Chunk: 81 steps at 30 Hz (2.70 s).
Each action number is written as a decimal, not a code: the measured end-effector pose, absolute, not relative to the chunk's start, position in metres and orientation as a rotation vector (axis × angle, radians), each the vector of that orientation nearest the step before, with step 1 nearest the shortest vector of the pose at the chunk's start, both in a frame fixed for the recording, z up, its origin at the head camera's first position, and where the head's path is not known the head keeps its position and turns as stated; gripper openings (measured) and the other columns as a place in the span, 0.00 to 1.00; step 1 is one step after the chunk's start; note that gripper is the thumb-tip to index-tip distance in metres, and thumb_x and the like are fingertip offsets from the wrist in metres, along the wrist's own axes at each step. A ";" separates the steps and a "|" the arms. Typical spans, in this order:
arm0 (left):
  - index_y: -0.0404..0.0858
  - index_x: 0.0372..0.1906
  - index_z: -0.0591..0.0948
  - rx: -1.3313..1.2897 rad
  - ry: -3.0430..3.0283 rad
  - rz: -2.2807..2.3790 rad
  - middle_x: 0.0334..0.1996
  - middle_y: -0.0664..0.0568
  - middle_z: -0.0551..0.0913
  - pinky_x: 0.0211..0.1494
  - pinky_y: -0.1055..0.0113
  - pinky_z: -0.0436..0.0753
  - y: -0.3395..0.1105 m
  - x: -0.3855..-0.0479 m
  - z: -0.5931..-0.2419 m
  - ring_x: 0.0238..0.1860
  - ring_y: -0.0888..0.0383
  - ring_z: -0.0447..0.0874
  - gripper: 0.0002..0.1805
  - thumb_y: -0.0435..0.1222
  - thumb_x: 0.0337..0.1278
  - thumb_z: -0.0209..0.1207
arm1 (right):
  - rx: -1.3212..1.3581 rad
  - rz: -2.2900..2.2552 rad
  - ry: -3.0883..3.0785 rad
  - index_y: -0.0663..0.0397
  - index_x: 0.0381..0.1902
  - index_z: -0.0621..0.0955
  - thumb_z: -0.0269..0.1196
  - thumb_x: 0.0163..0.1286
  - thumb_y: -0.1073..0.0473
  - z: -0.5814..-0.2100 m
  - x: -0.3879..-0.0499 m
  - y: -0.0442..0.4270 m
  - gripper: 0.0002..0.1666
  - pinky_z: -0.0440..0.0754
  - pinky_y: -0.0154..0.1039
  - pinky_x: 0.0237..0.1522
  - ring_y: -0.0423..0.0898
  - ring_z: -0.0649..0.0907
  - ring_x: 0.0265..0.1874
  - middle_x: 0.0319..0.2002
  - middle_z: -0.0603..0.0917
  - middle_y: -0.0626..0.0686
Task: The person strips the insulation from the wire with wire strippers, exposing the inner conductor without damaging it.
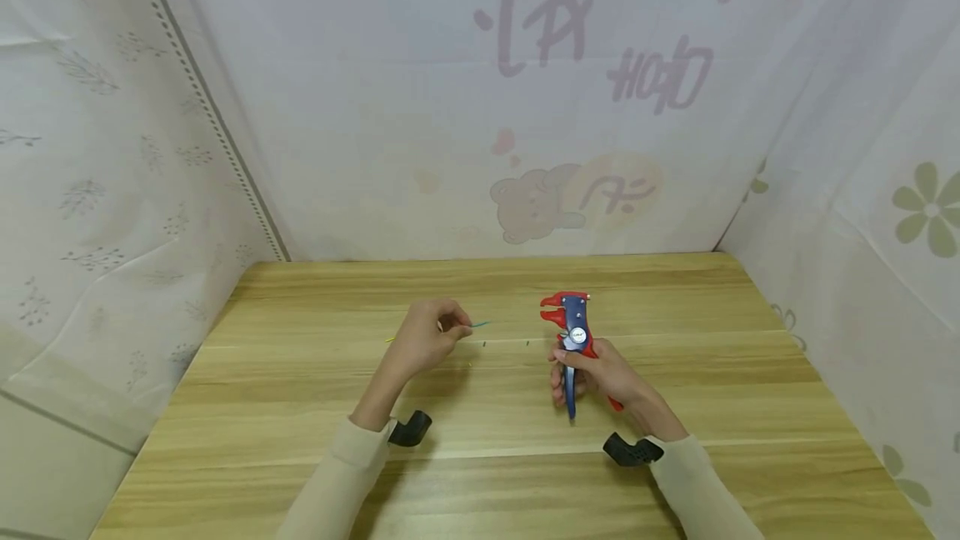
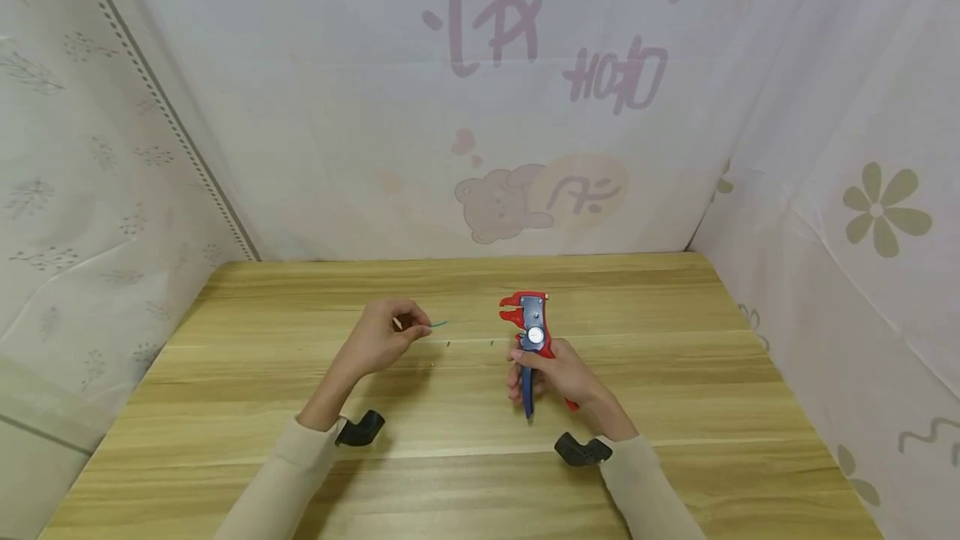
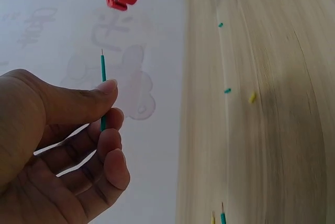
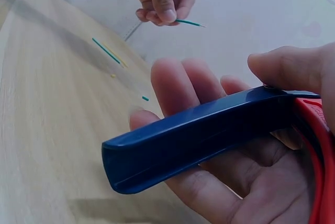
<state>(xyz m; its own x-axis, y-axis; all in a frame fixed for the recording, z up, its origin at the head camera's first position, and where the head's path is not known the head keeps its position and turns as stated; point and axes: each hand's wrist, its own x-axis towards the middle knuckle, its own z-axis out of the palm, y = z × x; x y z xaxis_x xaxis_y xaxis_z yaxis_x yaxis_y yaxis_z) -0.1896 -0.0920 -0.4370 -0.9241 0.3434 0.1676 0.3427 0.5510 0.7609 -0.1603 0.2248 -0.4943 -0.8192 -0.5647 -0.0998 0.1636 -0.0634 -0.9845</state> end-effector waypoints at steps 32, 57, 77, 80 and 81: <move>0.38 0.37 0.89 0.459 2.898 1.223 0.31 0.51 0.84 0.31 0.68 0.72 -0.152 -0.201 -0.455 0.32 0.56 0.74 0.02 0.32 0.63 0.67 | -0.230 -1.910 1.920 0.77 0.61 0.72 0.57 0.80 0.54 -0.495 -0.154 0.262 0.28 0.89 0.58 0.42 0.45 0.83 0.33 0.34 0.78 0.51; 0.33 0.41 0.88 0.344 2.864 1.184 0.36 0.44 0.87 0.37 0.63 0.80 -0.175 -0.221 -0.472 0.34 0.53 0.80 0.06 0.27 0.64 0.61 | 0.024 -1.790 2.224 0.74 0.62 0.74 0.64 0.76 0.54 -0.490 -0.147 0.286 0.29 0.90 0.45 0.34 0.48 0.89 0.32 0.35 0.87 0.60; 0.34 0.36 0.88 0.330 2.839 1.125 0.37 0.44 0.87 0.47 0.56 0.84 -0.181 -0.234 -0.488 0.40 0.50 0.83 0.05 0.25 0.62 0.63 | 0.230 -1.207 2.867 0.58 0.32 0.80 0.72 0.64 0.40 -0.498 -0.149 0.296 0.26 0.76 0.33 0.18 0.42 0.82 0.15 0.15 0.83 0.47; 0.35 0.37 0.88 0.311 2.824 1.113 0.38 0.43 0.88 0.49 0.54 0.85 -0.183 -0.234 -0.487 0.42 0.49 0.84 0.04 0.26 0.63 0.63 | 0.247 -1.081 2.954 0.57 0.31 0.80 0.72 0.62 0.36 -0.497 -0.149 0.296 0.29 0.67 0.33 0.20 0.42 0.76 0.18 0.17 0.79 0.46; 0.35 0.37 0.88 0.307 2.820 1.104 0.39 0.44 0.88 0.49 0.53 0.85 -0.183 -0.234 -0.487 0.42 0.49 0.84 0.04 0.27 0.64 0.63 | 0.257 -1.039 2.982 0.58 0.32 0.81 0.72 0.61 0.35 -0.497 -0.149 0.295 0.30 0.65 0.33 0.22 0.42 0.75 0.20 0.18 0.78 0.46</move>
<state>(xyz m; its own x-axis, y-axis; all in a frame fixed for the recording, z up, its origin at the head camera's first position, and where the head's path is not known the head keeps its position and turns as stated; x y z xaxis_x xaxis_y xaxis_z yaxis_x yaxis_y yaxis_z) -0.2338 -0.1831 -0.4870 -0.9748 0.2222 -0.0177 0.1512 0.7173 0.6801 -0.1489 0.2952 -0.4969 -0.9865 0.1613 -0.0282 0.1439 0.7716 -0.6196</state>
